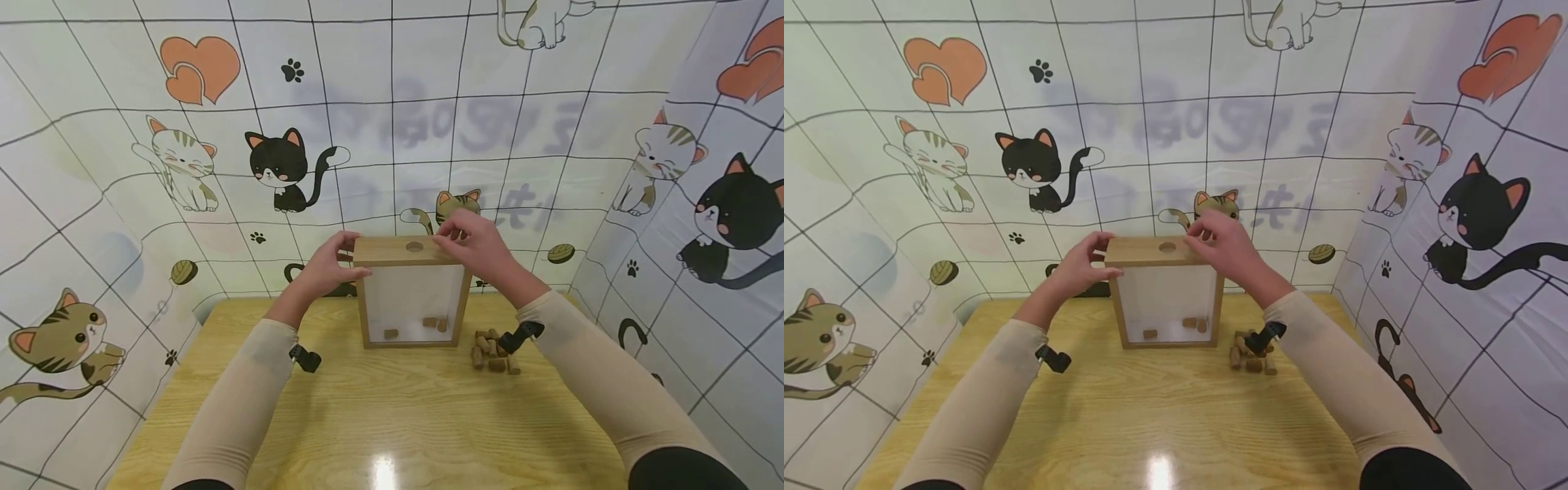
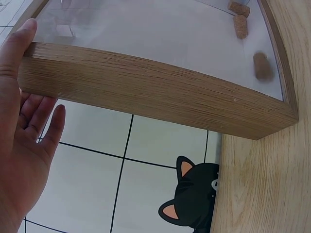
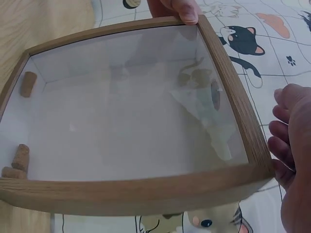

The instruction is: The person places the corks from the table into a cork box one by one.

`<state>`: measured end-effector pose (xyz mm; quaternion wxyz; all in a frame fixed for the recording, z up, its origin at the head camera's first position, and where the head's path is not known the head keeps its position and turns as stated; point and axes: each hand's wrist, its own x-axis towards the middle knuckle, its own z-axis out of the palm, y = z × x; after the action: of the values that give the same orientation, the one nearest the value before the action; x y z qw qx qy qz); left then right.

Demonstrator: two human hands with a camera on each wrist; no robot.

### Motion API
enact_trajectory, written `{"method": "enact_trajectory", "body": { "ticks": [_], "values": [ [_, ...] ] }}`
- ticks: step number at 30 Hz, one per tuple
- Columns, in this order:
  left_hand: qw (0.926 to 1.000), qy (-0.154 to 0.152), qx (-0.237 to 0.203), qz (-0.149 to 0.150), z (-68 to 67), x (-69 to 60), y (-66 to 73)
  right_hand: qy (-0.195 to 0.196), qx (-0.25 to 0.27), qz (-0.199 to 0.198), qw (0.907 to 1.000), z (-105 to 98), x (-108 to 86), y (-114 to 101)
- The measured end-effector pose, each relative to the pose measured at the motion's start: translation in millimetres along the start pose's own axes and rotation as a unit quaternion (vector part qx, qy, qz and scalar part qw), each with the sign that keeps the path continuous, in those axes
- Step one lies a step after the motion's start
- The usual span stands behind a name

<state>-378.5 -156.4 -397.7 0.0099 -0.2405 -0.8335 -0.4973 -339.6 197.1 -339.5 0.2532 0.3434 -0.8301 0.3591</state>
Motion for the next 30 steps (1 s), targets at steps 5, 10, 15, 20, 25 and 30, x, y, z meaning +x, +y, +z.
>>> {"method": "enact_trajectory", "body": {
  "ticks": [5,10,15,20,25,30],
  "values": [
    [0.9999,0.000,-0.006,0.009,0.2,1.1,0.2,0.045,0.015,-0.008,0.9988,-13,-29.3,12],
    [1.0000,0.001,-0.005,0.005,-0.2,0.2,1.0,0.048,0.021,0.026,0.9983,-23,-55.1,24],
    [1.0000,0.002,-0.004,0.000,-0.5,-1.1,0.0,0.022,0.017,0.073,0.9969,-29,-77.7,32],
    [1.0000,0.004,-0.007,0.001,-1.0,-1.5,-1.1,-0.026,0.007,0.125,0.9918,-30,-106.4,37],
    [0.9999,0.000,-0.013,0.001,-0.6,-0.2,-2.2,-0.060,-0.006,0.173,0.9832,-28,-139.8,45],
    [0.9999,0.001,-0.014,-0.005,0.6,-0.4,-1.7,-0.092,-0.027,0.208,0.9735,-26,-175.1,56]
  ]
}}
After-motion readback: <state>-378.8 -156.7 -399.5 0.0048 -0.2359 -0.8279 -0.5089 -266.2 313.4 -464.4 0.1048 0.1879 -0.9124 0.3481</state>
